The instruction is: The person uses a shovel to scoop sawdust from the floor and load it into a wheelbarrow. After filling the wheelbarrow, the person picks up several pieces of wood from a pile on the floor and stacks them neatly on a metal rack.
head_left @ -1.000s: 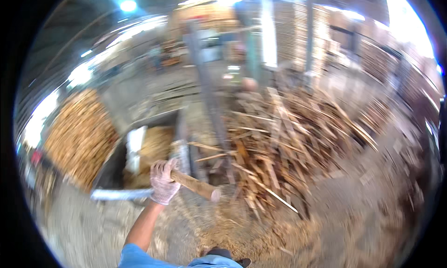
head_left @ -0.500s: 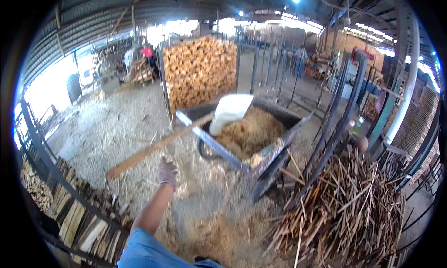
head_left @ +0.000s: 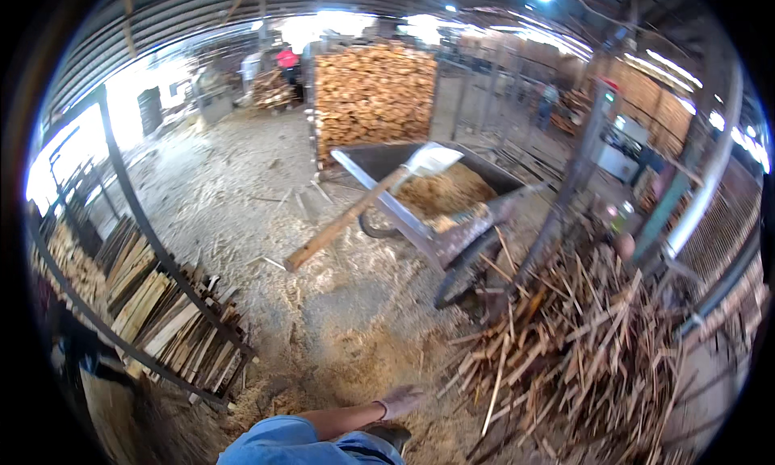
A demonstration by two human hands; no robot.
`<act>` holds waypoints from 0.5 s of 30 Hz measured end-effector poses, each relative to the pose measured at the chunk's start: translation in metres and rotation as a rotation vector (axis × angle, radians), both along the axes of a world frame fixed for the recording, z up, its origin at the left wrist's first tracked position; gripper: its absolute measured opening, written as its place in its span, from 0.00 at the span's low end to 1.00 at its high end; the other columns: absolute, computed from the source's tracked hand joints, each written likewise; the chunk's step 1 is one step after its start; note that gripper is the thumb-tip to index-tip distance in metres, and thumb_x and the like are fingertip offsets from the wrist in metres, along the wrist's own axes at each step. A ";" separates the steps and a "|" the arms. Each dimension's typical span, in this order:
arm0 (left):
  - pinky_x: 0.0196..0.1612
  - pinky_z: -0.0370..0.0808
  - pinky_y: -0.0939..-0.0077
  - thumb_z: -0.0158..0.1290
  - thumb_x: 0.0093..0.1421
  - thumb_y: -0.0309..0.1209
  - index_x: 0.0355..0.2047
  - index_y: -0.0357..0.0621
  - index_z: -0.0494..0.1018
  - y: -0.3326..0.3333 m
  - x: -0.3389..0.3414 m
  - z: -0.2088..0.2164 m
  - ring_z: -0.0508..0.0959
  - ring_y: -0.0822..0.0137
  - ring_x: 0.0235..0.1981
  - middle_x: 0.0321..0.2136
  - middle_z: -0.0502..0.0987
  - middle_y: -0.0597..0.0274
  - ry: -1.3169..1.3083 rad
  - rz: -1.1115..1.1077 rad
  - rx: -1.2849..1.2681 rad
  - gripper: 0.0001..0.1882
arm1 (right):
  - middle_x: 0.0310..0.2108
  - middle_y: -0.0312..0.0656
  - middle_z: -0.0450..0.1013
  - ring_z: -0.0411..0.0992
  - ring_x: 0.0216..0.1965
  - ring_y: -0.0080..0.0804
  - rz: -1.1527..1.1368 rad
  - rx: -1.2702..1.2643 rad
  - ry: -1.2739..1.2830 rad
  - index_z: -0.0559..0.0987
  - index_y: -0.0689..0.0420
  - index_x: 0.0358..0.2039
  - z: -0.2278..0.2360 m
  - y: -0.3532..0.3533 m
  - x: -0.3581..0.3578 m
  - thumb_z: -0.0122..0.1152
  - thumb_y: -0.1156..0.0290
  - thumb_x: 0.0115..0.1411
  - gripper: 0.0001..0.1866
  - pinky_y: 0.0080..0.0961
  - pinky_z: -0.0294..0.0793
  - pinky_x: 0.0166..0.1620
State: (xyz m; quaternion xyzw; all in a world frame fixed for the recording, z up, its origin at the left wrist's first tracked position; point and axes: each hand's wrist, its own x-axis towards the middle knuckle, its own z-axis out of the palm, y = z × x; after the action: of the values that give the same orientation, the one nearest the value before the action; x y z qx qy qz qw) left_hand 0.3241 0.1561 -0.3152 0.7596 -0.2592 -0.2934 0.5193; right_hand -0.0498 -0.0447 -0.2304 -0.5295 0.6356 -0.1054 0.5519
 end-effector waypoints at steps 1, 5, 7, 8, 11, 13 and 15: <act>0.44 0.76 0.64 0.49 0.68 0.32 0.45 0.40 0.74 0.013 -0.010 -0.028 0.79 0.58 0.38 0.37 0.78 0.54 -0.056 -0.081 0.085 0.11 | 0.33 0.47 0.80 0.78 0.37 0.33 -0.039 -0.007 0.002 0.79 0.62 0.44 0.002 0.010 -0.027 0.64 0.67 0.61 0.15 0.29 0.75 0.39; 0.43 0.76 0.51 0.43 0.66 0.39 0.45 0.45 0.77 0.061 -0.054 -0.083 0.80 0.41 0.41 0.43 0.80 0.41 -0.403 -0.482 0.566 0.17 | 0.35 0.48 0.81 0.80 0.39 0.33 -0.245 -0.082 0.062 0.79 0.63 0.46 0.022 0.057 -0.143 0.65 0.67 0.60 0.17 0.28 0.77 0.41; 0.42 0.76 0.54 0.44 0.66 0.39 0.43 0.45 0.78 0.050 -0.087 -0.034 0.81 0.43 0.42 0.43 0.81 0.42 0.037 -0.436 0.799 0.16 | 0.35 0.48 0.81 0.80 0.40 0.33 -0.307 -0.152 0.133 0.79 0.64 0.48 0.046 0.087 -0.188 0.66 0.68 0.60 0.18 0.28 0.77 0.42; 0.41 0.76 0.55 0.45 0.66 0.40 0.43 0.46 0.78 0.037 -0.109 -0.011 0.81 0.44 0.43 0.43 0.82 0.42 0.268 -0.373 0.962 0.16 | 0.36 0.49 0.82 0.80 0.40 0.33 -0.303 -0.208 0.171 0.79 0.64 0.48 0.063 0.095 -0.209 0.66 0.68 0.60 0.18 0.28 0.78 0.42; 0.42 0.76 0.55 0.46 0.66 0.41 0.43 0.45 0.78 0.024 -0.138 -0.048 0.81 0.45 0.43 0.43 0.82 0.42 0.124 -0.501 1.008 0.17 | 0.39 0.50 0.82 0.81 0.43 0.35 -0.286 -0.440 0.213 0.78 0.62 0.51 0.149 0.102 -0.239 0.67 0.67 0.59 0.21 0.30 0.79 0.45; 0.42 0.76 0.55 0.46 0.66 0.41 0.43 0.44 0.78 0.008 -0.145 -0.056 0.81 0.46 0.43 0.43 0.82 0.43 -0.020 -0.611 1.005 0.17 | 0.48 0.53 0.79 0.79 0.48 0.48 -0.138 -0.485 0.197 0.75 0.57 0.58 0.216 0.083 -0.247 0.67 0.59 0.60 0.27 0.37 0.78 0.50; 0.43 0.76 0.55 0.47 0.66 0.42 0.43 0.44 0.78 -0.012 -0.139 -0.053 0.81 0.46 0.43 0.43 0.82 0.43 -0.138 -0.689 0.981 0.18 | 0.48 0.52 0.79 0.78 0.49 0.50 0.008 -0.604 0.109 0.75 0.55 0.57 0.274 0.060 -0.248 0.66 0.59 0.61 0.26 0.40 0.78 0.49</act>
State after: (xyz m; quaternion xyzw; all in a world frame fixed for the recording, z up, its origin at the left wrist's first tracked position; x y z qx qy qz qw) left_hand 0.1852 0.1439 -0.3679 0.8002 -0.3579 -0.4799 -0.0348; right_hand -0.2977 0.0151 0.0436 -0.6771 0.6020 -0.2589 0.3349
